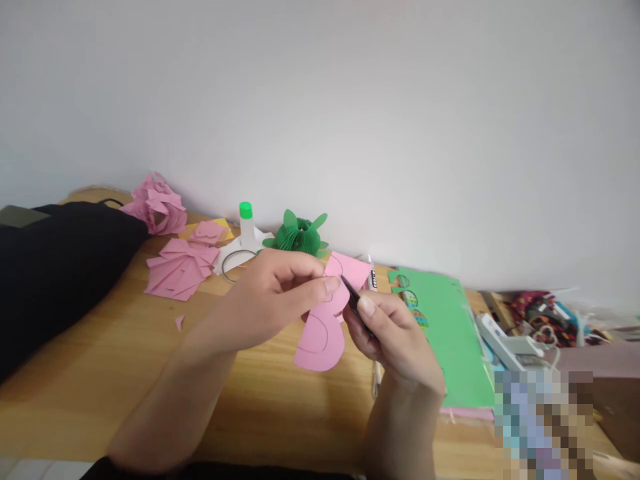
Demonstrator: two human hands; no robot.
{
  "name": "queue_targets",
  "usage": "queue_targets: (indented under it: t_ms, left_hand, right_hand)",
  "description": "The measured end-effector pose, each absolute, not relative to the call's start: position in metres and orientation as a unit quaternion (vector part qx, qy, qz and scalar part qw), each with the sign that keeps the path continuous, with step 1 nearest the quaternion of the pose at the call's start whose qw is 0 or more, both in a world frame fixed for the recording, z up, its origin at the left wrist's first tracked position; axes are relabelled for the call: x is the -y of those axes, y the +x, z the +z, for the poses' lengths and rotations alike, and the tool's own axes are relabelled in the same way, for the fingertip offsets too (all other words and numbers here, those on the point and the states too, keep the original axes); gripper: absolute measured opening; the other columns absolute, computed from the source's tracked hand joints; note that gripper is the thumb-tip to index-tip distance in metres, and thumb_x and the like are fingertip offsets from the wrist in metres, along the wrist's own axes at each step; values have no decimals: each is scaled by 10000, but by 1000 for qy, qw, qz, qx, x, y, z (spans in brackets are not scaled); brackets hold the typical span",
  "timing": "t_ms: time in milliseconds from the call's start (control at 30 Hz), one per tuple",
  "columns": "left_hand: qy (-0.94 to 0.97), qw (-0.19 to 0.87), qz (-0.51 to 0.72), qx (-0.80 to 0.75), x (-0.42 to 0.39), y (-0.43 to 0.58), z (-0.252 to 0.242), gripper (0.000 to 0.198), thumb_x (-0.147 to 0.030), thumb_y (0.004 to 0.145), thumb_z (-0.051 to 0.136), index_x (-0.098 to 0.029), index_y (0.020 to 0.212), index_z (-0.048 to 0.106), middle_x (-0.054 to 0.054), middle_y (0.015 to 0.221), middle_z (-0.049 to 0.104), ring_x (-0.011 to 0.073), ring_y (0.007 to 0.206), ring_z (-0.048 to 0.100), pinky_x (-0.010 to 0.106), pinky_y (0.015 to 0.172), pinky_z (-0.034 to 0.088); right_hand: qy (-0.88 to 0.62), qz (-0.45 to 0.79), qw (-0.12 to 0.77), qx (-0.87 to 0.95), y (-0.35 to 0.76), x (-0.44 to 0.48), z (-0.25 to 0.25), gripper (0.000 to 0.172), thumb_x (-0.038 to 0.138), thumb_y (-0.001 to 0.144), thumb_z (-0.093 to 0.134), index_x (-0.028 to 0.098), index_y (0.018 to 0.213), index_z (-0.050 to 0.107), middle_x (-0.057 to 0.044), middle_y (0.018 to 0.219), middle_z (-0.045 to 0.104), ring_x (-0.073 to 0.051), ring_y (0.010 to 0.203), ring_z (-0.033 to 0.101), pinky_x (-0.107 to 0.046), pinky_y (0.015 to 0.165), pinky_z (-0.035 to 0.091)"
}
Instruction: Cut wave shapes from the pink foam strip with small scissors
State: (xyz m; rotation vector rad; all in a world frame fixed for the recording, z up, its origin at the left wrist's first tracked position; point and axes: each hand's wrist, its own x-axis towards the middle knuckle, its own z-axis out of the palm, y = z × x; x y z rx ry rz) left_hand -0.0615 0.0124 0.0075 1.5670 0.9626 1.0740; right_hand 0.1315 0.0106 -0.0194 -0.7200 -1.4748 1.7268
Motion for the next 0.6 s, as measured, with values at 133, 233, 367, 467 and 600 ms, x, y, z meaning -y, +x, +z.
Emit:
queue_targets:
  t_ms: [133, 233, 367, 467, 600]
  left_hand:
    - [641, 477, 448, -400, -12, -60, 7, 337, -238, 819, 516, -178, 528, 358, -58, 526, 292, 67, 490, 286, 198, 424, 217]
    - [644, 474, 444, -404, -13, -60, 6, 344, -247, 820, 528, -178, 528, 359, -56, 529, 295, 71, 496, 292, 200, 430, 229]
    - [646, 472, 445, -402, -13, -60, 5, 348, -253, 822, 531, -177, 525, 366, -57, 525, 300, 70, 494, 287, 202, 430, 227]
    - [644, 473, 446, -404, -12, -60, 5, 343, -259, 826, 530, -177, 531, 376, -58, 527, 304, 70, 493, 293, 202, 430, 227]
    - [642, 475, 444, -405, -12, -60, 5, 344, -272, 835, 538, -173, 536, 399, -56, 534, 322, 71, 504, 310, 200, 439, 242]
  right_hand:
    - [-277, 679, 369, 571, 132, -11, -20, 408, 428, 969, 519, 185, 645, 472, 84, 472, 350, -39, 386, 187, -188, 345, 135]
    - [-275, 683, 367, 569, 132, -11, -20, 410, 426, 971, 518, 185, 643, 471, 85, 471, 350, -38, 384, 186, -186, 344, 138]
    - [-274, 680, 367, 572, 133, -11, -20, 418, 426, 970, 521, 185, 633, 464, 85, 466, 348, -38, 386, 189, -185, 346, 144]
    - [-280, 680, 366, 570, 133, -10, -20, 411, 427, 970, 522, 183, 643, 477, 87, 465, 347, -38, 387, 185, -185, 346, 142]
    - [-282, 679, 368, 570, 133, -10, -20, 419, 432, 968, 526, 181, 636, 474, 90, 458, 341, -34, 384, 181, -183, 345, 137]
